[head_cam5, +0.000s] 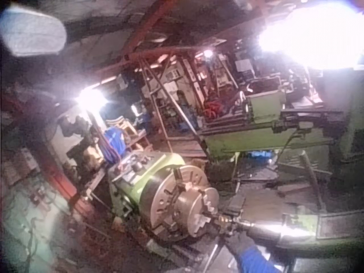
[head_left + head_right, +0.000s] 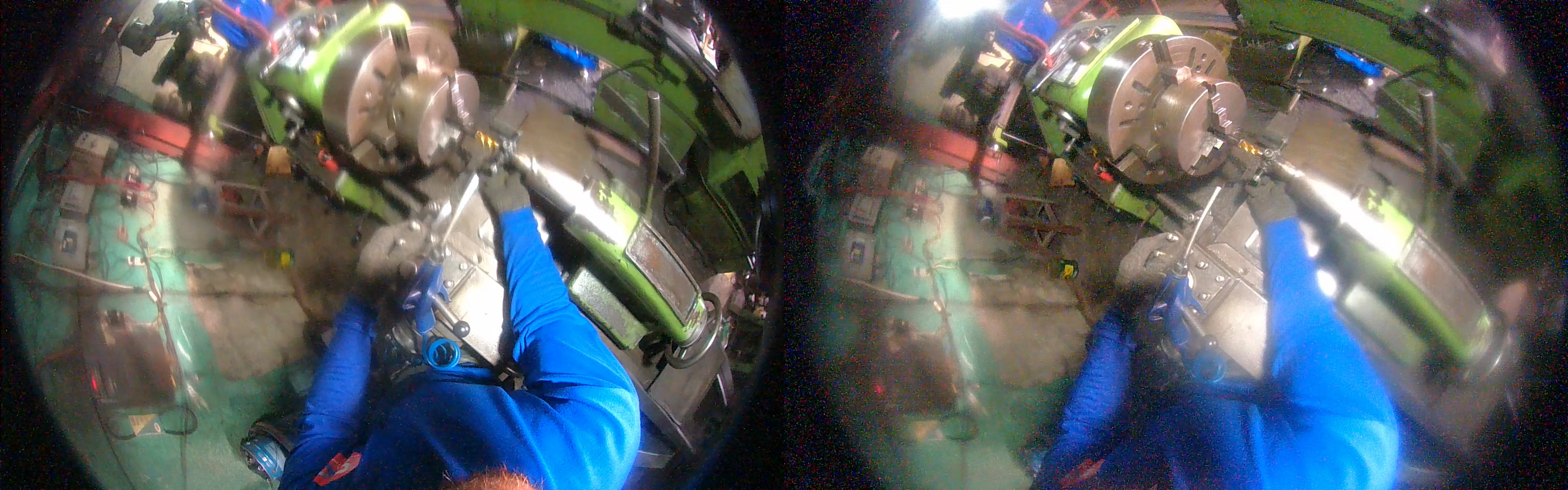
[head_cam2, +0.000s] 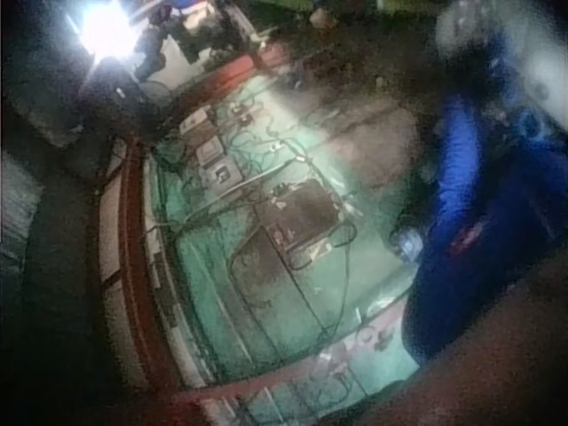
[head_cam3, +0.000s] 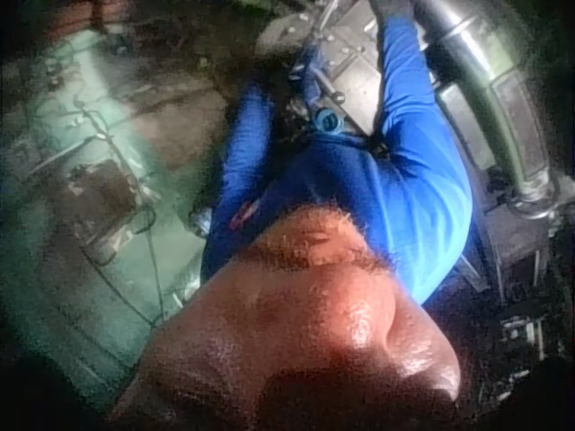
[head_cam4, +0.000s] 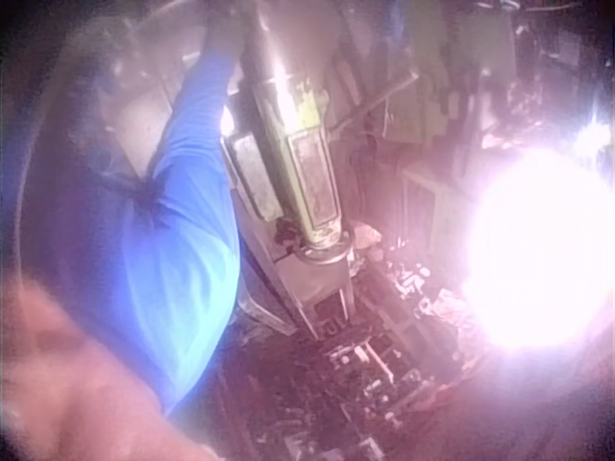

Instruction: The person operates a green industrial lathe, using gloved hands to manipulate the machine's control levers and a tool post. They adjust the position of the cutting tool against a rotating metal workpiece and make fine adjustments to the machine's settings.

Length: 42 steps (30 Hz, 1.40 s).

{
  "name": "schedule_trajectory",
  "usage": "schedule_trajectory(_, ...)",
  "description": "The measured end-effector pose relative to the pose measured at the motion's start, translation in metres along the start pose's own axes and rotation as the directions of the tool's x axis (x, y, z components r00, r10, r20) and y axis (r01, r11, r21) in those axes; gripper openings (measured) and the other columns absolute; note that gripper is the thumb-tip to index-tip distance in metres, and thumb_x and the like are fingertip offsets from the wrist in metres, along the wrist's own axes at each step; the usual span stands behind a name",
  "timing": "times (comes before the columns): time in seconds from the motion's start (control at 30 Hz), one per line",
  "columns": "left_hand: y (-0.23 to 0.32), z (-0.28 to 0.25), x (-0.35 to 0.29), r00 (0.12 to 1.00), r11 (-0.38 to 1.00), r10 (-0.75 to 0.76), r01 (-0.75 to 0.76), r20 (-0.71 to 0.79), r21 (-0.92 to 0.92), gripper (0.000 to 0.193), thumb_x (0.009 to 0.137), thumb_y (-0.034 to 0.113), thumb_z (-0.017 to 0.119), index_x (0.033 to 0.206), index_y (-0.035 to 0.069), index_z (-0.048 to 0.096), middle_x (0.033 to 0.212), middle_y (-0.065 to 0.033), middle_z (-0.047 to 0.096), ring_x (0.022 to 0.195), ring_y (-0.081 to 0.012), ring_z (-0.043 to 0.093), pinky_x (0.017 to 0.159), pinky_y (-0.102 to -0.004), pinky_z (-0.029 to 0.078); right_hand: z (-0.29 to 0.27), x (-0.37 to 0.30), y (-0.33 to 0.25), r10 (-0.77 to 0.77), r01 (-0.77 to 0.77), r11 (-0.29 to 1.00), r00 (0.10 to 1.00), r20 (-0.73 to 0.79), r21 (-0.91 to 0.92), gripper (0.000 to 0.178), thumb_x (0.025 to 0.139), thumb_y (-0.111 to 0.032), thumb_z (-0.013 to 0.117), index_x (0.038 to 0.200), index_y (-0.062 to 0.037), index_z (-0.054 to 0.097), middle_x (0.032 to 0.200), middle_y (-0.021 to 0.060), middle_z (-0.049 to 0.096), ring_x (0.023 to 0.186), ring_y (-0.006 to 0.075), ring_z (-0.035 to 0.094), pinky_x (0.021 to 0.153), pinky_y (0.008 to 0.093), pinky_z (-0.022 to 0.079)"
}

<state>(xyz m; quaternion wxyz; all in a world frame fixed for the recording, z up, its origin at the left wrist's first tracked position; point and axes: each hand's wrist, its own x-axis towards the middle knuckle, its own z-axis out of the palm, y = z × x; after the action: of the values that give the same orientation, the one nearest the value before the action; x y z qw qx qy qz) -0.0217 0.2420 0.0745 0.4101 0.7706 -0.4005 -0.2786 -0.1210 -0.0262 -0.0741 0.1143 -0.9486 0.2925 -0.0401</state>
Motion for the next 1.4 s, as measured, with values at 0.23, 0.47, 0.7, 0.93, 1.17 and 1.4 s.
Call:
schedule_trajectory(0.23, 0.016, -0.009, 0.000, 0.990, 0.993, 0.118, -0.119, 0.078, 0.008, 0.069, 0.083, 0.056, 0.068, 0.124, 0.003, 0.062, 0.120, -0.0158, 0.063, 0.112, -0.0295, 0.059, 0.099, -0.0394, 0.046, -0.038, 0.000, -0.018, 0.182, -0.210, 0.967, 0.966, 0.184, 0.146, 0.035, 0.097, -0.023, 0.047, 0.128, -0.0129, 0.060, 0.132, 0.0161, 0.056, 0.125, 0.0429, 0.051, 0.099, 0.0492, 0.051)
schedule_trajectory(0.47, 0.001, 0.009, 0.003, 0.979, 0.986, 0.169, -0.169, -0.114, 0.009, 0.035, 0.095, 0.028, 0.064, 0.118, 0.003, 0.065, 0.095, -0.0031, 0.068, 0.085, -0.0129, 0.062, 0.078, -0.0314, 0.051, 0.050, 0.026, 0.020, 0.149, -0.064, 0.898, 0.975, -0.165, 0.435, 0.037, 0.098, -0.022, 0.044, 0.131, -0.0077, 0.055, 0.124, 0.0210, 0.062, 0.119, 0.0412, 0.058, 0.101, 0.0513, 0.048)
schedule_trajectory(0.7, 0.013, 0.005, -0.004, 0.991, 0.998, -0.056, 0.050, -0.122, -0.049, 0.039, 0.092, 0.031, 0.066, 0.119, 0.003, 0.067, 0.104, -0.0089, 0.068, 0.092, -0.0173, 0.063, 0.084, -0.0314, 0.049, 0.004, -0.025, -0.004, 0.154, 0.004, 0.515, 0.983, -0.098, 0.857, 0.027, 0.098, -0.025, 0.048, 0.108, -0.0060, 0.064, 0.098, 0.0204, 0.069, 0.091, 0.0343, 0.066, 0.071, 0.0488, 0.052)
schedule_trajectory(0.93, -0.043, 0.008, -0.004, 0.987, 0.990, 0.060, -0.078, -0.148, -0.121, 0.035, 0.092, 0.018, 0.066, 0.124, 0.003, 0.064, 0.119, -0.0107, 0.065, 0.109, -0.0193, 0.060, 0.098, -0.0323, 0.046, -0.057, -0.077, -0.047, -0.016, -0.026, 0.985, 0.970, 0.241, 0.168, 0.026, 0.089, -0.035, 0.060, 0.099, -0.0154, 0.074, 0.109, 0.0098, 0.070, 0.107, 0.0304, 0.064, 0.091, 0.0414, 0.051)
schedule_trajectory(1.17, -0.047, 0.004, -0.007, 0.969, 0.988, 0.153, -0.157, -0.195, -0.002, 0.035, 0.093, 0.025, 0.064, 0.122, 0.006, 0.066, 0.119, -0.0143, 0.065, 0.113, -0.0274, 0.060, 0.100, -0.0368, 0.045, -0.036, -0.082, -0.057, -0.017, 0.018, 1.000, 0.965, 0.263, -0.001, 0.024, 0.087, -0.025, 0.058, 0.103, -0.0162, 0.073, 0.108, 0.0097, 0.071, 0.103, 0.0320, 0.066, 0.086, 0.0439, 0.054)
schedule_trajectory(1.4, -0.046, 0.005, -0.010, 0.964, 0.970, 0.186, -0.211, -0.188, -0.120, 0.033, 0.092, 0.021, 0.064, 0.123, 0.007, 0.065, 0.121, -0.0138, 0.064, 0.115, -0.0286, 0.058, 0.101, -0.0380, 0.045, -0.013, -0.071, -0.039, 0.000, -0.021, 0.998, 0.946, 0.325, 0.061, 0.030, 0.088, -0.029, 0.060, 0.112, -0.0177, 0.072, 0.110, 0.0109, 0.071, 0.104, 0.0299, 0.067, 0.089, 0.0429, 0.052)
